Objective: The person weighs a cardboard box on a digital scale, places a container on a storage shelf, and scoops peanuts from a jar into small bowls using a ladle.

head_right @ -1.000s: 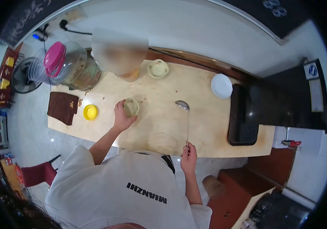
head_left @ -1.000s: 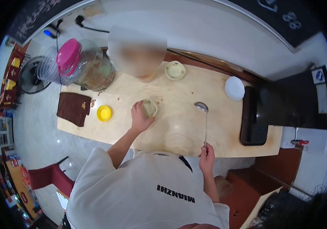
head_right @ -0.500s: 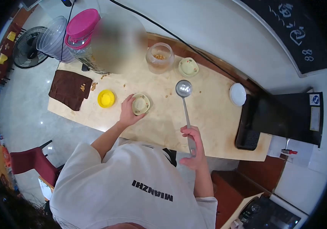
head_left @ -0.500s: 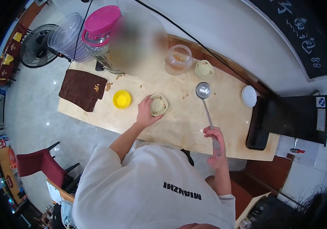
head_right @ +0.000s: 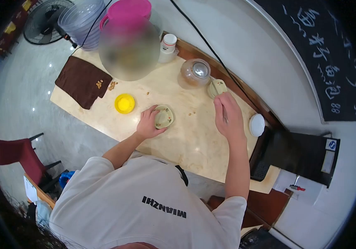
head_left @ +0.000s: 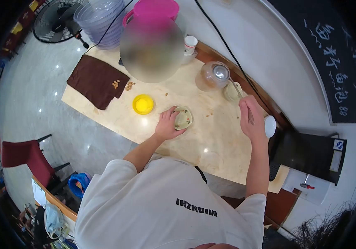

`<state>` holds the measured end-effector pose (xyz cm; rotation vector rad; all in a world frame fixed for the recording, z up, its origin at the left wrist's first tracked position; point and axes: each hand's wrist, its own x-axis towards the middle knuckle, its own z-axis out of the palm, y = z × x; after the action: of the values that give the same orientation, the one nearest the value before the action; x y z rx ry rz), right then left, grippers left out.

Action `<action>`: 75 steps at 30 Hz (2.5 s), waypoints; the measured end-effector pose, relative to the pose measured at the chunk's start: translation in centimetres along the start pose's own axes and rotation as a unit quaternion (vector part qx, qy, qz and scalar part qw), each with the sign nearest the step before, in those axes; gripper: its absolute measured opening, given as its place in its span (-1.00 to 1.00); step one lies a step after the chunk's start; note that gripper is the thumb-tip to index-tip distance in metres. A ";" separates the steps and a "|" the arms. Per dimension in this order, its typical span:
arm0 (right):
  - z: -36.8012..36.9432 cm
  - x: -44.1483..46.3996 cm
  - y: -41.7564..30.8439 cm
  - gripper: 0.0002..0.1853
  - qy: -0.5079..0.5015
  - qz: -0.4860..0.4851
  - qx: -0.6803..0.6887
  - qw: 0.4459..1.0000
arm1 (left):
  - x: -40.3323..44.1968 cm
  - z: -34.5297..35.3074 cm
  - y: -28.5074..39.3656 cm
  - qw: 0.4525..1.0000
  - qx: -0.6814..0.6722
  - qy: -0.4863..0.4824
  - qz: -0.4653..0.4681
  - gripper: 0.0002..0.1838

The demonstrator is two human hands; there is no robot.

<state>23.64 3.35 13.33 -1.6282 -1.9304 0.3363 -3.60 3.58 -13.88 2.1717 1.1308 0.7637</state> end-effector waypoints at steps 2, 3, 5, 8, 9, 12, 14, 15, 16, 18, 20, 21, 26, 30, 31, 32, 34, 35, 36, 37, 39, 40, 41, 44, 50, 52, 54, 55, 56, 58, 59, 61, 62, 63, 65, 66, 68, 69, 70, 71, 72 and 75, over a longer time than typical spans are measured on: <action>1.4 2.1 0.6 -0.89 -0.037 0.017 -0.072 0.997 | 0.1 -0.1 -0.1 1.000 -0.010 0.010 0.020 -0.12; 2.3 3.2 1.4 -0.89 -0.043 0.014 -0.072 0.996 | 0.1 -0.1 -0.1 1.000 -0.012 0.013 0.014 -0.12; 4.3 5.0 3.5 -0.85 -0.074 -0.012 -0.097 0.992 | 0.0 -0.1 -0.2 1.000 -0.012 0.013 0.016 -0.11; 6.0 6.8 4.6 -0.82 -0.148 -0.013 -0.134 0.980 | 0.0 -0.2 -0.3 1.000 -0.009 0.015 0.022 -0.11; 6.0 7.1 4.8 -0.82 -0.149 -0.015 -0.135 0.979 | 0.2 -0.2 -0.5 1.000 -0.009 0.018 0.021 -0.11; 5.6 7.3 4.5 -0.79 -0.155 -0.002 -0.102 0.983 | -0.2 0.1 -0.3 0.999 -0.018 0.028 0.023 -0.10; 5.3 7.9 5.5 -0.69 -0.187 0.176 0.037 0.966 | 0.0 0.0 -0.4 1.000 -0.005 0.018 0.021 -0.09; 5.3 8.0 6.2 -0.69 -0.186 0.175 0.035 0.966 | 0.2 0.0 -0.5 1.000 -0.006 0.021 0.022 -0.09; 5.6 8.0 6.5 -0.65 -0.157 0.238 0.124 0.950 | 0.1 -0.1 -0.5 0.999 -0.008 0.022 0.025 -0.08; 5.8 7.7 7.3 -0.62 -0.126 0.298 0.213 0.922 | 0.1 0.0 -0.6 0.999 -0.009 0.023 0.027 -0.08; 5.8 6.9 6.9 -0.60 -0.028 0.378 0.329 0.865 | 0.0 0.0 -0.5 0.999 -0.008 0.024 0.025 -0.07; 5.7 6.5 6.7 -0.60 -0.027 0.378 0.329 0.865 | -0.1 0.0 -0.6 0.999 -0.008 0.023 0.025 -0.07; 3.9 4.6 4.4 -0.62 0.032 0.369 0.376 0.849 | 0.0 -0.1 -0.4 1.000 -0.007 0.020 0.023 -0.06; 2.5 2.3 2.8 -0.63 0.048 0.339 0.360 0.868 | 0.1 0.0 -0.4 0.999 -0.007 0.019 0.029 -0.06; 2.1 1.7 2.3 -0.63 0.060 0.335 0.362 0.868 | 0.1 -0.1 -0.3 1.000 -0.007 0.017 0.025 -0.06; 1.8 0.9 1.9 -0.63 0.073 0.331 0.363 0.868 | 0.1 -0.2 -0.2 1.000 -0.008 0.015 0.021 -0.06; 1.3 -0.6 1.4 -0.62 0.084 0.317 0.371 0.869 | 0.0 -0.2 -0.2 1.000 -0.007 0.009 0.019 -0.06; 1.1 -1.5 1.1 -0.62 0.092 0.302 0.379 0.870 | 0.0 -0.2 -0.2 1.000 -0.007 0.006 0.014 -0.05; 0.9 -2.3 0.6 -0.62 0.096 0.303 0.379 0.869 | 0.0 -0.2 -0.2 1.000 -0.007 0.003 0.017 -0.05; 0.9 -3.1 0.0 -0.63 0.119 0.292 0.384 0.868 | 0.0 -0.2 -0.1 1.000 -0.009 0.005 0.018 -0.04; 0.8 -5.2 -0.8 -0.64 0.145 0.282 0.390 0.865 | 0.0 -0.2 -0.1 1.000 -0.010 0.003 0.021 -0.03; 0.8 -6.3 -1.1 -0.64 0.158 0.266 0.389 0.868 | 0.0 -0.2 -0.2 1.000 -0.008 0.002 0.020 -0.01; 0.9 -7.6 -1.4 -0.64 0.171 0.250 0.389 0.870 | 0.0 -0.2 -0.2 1.000 -0.007 0.001 0.018 0.01; 2.5 -12.1 -2.3 -0.61 0.188 0.213 0.396 0.873 | 0.0 0.0 -0.3 1.000 -0.017 0.001 0.020 0.04; 9.8 -19.8 -4.1 -0.59 0.186 0.255 0.397 0.862 | -0.1 0.3 -0.5 0.999 -0.023 0.007 0.024 0.07; 12.6 -20.8 -4.4 -0.64 0.174 0.261 0.386 0.868 | 0.1 0.1 -0.1 1.000 -0.023 0.002 0.021 0.08; 14.0 -21.0 -4.8 -0.68 0.164 0.267 0.374 0.873 | 0.0 0.0 0.1 1.000 -0.023 -0.003 0.018 0.09; 14.4 -20.6 -4.8 -0.77 0.114 0.200 0.281 0.932 | 0.0 0.0 0.0 0.999 -0.026 -0.001 0.020 0.10; 14.7 -20.5 -4.8 -0.85 0.063 0.130 0.182 0.973 | 0.0 -0.1 -0.1 0.999 -0.030 0.001 0.023 0.11; 15.5 -21.1 -4.8 -0.88 0.024 0.123 0.145 0.981 | -0.1 0.1 -0.2 0.999 -0.028 0.002 0.028 0.11; 15.8 -21.5 -4.6 -0.83 -0.019 0.114 0.107 0.988 | -0.1 0.2 -0.3 0.999 -0.029 0.006 0.029 0.12; 16.4 -22.5 -4.2 -0.83 -0.023 0.086 0.058 0.994 | -0.2 0.4 -0.3 0.999 -0.030 0.006 0.031 0.13; 16.6 -22.9 -4.2 -0.81 -0.031 0.056 0.009 0.998 | -0.2 0.4 -0.4 0.999 -0.031 0.009 0.030 0.14; 16.7 -23.3 -4.1 -0.81 -0.030 0.057 0.010 0.998 | -0.2 0.5 -0.4 0.999 -0.030 0.008 0.030 0.14; 16.4 -23.2 -4.9 -0.79 -0.050 0.077 -0.001 0.996 | -0.1 0.5 -0.3 0.999 -0.027 0.004 0.022 0.15; 16.5 -23.4 -4.8 -0.79 -0.050 0.078 0.000 0.996 | -0.1 0.4 -0.2 0.999 -0.026 0.004 0.022 0.15; 16.9 -23.7 -4.6 -0.81 -0.045 0.070 -0.021 0.996 | 0.0 0.2 0.0 1.000 -0.020 -0.006 0.014 0.15; 17.0 -23.8 -4.4 -0.81 -0.044 0.070 -0.020 0.996 | 0.0 0.2 0.0 1.000 -0.019 -0.005 0.015 0.15; 17.1 -23.9 -4.4 -0.81 -0.042 0.072 -0.016 0.996 | -0.1 0.3 -0.1 1.000 -0.020 -0.004 0.015 0.16; 17.2 -24.0 -4.4 -0.81 -0.039 0.074 -0.012 0.996 | -0.1 0.4 -0.2 1.000 -0.021 -0.003 0.014 0.16; 17.3 -24.1 -4.4 -0.81 -0.037 0.075 -0.012 0.996 | -0.2 0.5 -0.2 1.000 -0.020 -0.004 0.016 0.16; 17.4 -24.2 -4.6 -0.81 -0.025 0.074 -0.001 0.997 | -0.2 0.4 -0.1 0.999 -0.026 -0.004 0.020 0.19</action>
<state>11.80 -17.81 -4.56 -1.7858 -1.8503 0.4375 -3.46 3.36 -14.21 2.1577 1.0561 0.7921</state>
